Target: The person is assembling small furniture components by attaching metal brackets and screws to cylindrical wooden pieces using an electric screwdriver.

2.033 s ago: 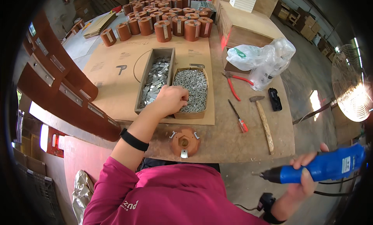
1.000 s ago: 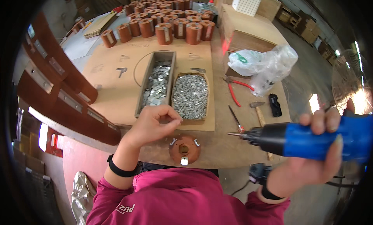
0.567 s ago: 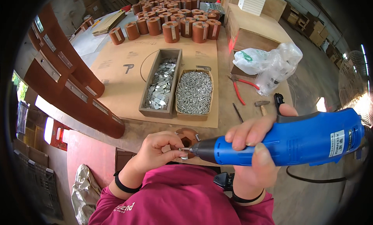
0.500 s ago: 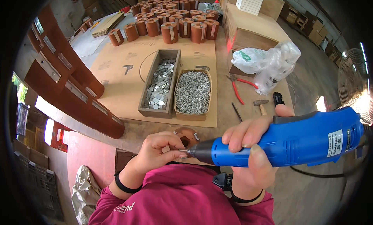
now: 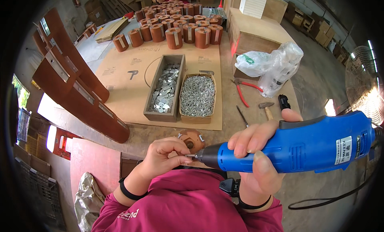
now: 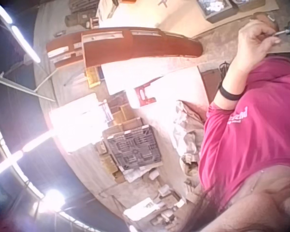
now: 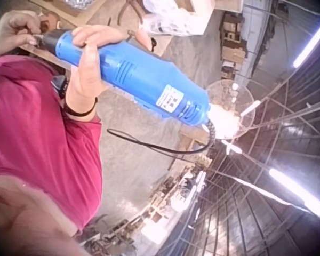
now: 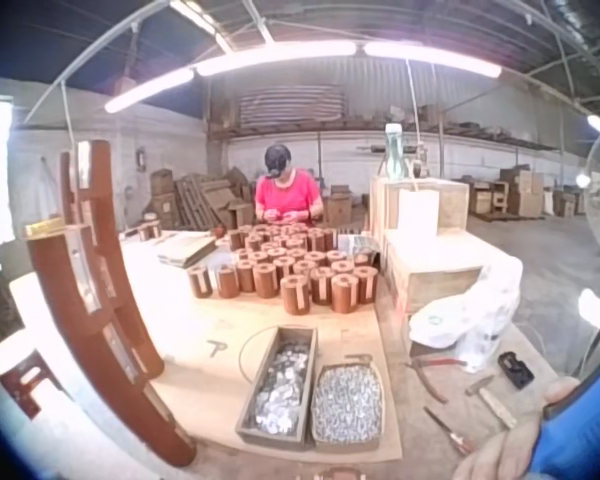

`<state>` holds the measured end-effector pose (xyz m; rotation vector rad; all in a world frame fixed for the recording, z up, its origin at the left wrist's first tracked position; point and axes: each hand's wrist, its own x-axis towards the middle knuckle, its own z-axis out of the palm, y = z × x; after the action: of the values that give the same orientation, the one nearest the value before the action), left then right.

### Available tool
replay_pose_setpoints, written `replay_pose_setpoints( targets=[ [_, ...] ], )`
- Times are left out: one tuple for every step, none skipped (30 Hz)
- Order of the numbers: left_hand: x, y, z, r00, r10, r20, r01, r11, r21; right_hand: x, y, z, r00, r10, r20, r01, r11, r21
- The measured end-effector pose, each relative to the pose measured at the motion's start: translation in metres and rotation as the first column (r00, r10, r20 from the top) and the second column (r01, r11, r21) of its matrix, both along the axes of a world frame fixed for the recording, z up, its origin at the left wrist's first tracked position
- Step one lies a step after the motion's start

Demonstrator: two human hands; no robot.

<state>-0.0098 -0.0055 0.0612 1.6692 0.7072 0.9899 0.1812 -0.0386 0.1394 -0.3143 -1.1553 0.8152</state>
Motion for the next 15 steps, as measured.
replay_pose_setpoints(
  targets=[
    [0.0,0.0,0.0,1.0,-0.001,-0.005,0.001,1.0,0.001,0.0,0.0,0.0,1.0,-0.002,0.013,0.002,1.0,0.002],
    [-0.001,0.0,-0.001,1.0,0.0,-0.003,0.0,1.0,0.002,-0.001,-0.001,0.0,1.0,-0.001,0.015,0.001,1.0,0.003],
    [-0.001,0.0,-0.002,1.0,-0.004,-0.005,0.004,1.0,0.026,-0.002,-0.001,0.0,1.0,-0.007,0.023,0.007,1.0,0.005],
    [-0.001,0.0,-0.003,1.0,-0.008,-0.007,0.008,0.999,0.048,-0.003,-0.002,0.001,0.999,-0.012,0.03,0.012,1.0,0.007],
    [-0.002,0.001,-0.002,1.0,-0.006,-0.005,0.006,0.999,0.048,-0.004,-0.002,0.001,0.999,-0.011,0.032,0.01,1.0,0.007],
    [-0.002,0.001,-0.002,1.0,-0.022,-0.01,0.022,0.998,0.058,-0.004,-0.003,0.001,0.999,-0.013,0.044,0.013,1.0,0.009],
    [-0.003,0.001,-0.002,0.999,-0.038,-0.016,0.039,0.997,0.068,-0.005,-0.003,0.002,0.998,-0.016,0.055,0.015,1.0,0.012],
    [-0.003,0.001,-0.002,0.999,-0.036,-0.015,0.037,0.997,0.068,-0.005,-0.003,0.003,0.998,-0.014,0.056,0.013,1.0,0.012],
    [-0.003,0.002,-0.002,0.999,-0.048,-0.021,0.049,0.995,0.09,-0.006,-0.004,0.004,0.998,0.001,0.059,-0.002,1.0,0.015],
    [-0.003,0.001,-0.003,0.998,-0.058,-0.028,0.061,0.992,0.11,-0.007,-0.004,0.004,0.998,0.017,0.062,-0.018,1.0,0.017],
    [-0.003,0.001,-0.004,0.998,-0.056,-0.027,0.059,0.992,0.11,-0.008,-0.004,0.003,0.998,0.019,0.062,-0.02,1.0,0.017],
    [-0.003,0.0,-0.005,0.998,-0.061,-0.029,0.063,0.994,0.092,-0.008,-0.004,0.003,0.997,0.031,0.076,-0.032,0.999,0.016],
    [-0.003,0.001,-0.005,0.997,-0.068,-0.031,0.07,0.995,0.075,-0.009,-0.005,0.004,0.995,0.04,0.089,-0.042,0.999,0.016],
    [-0.003,0.001,-0.004,0.997,-0.069,-0.032,0.071,0.995,0.077,-0.01,-0.005,0.004,0.995,0.04,0.088,-0.041,0.999,0.018],
    [-0.004,0.002,-0.003,0.995,-0.083,-0.062,0.088,0.992,0.092,-0.012,-0.006,0.005,0.995,0.022,0.101,-0.021,1.0,-0.002]
  ],
)
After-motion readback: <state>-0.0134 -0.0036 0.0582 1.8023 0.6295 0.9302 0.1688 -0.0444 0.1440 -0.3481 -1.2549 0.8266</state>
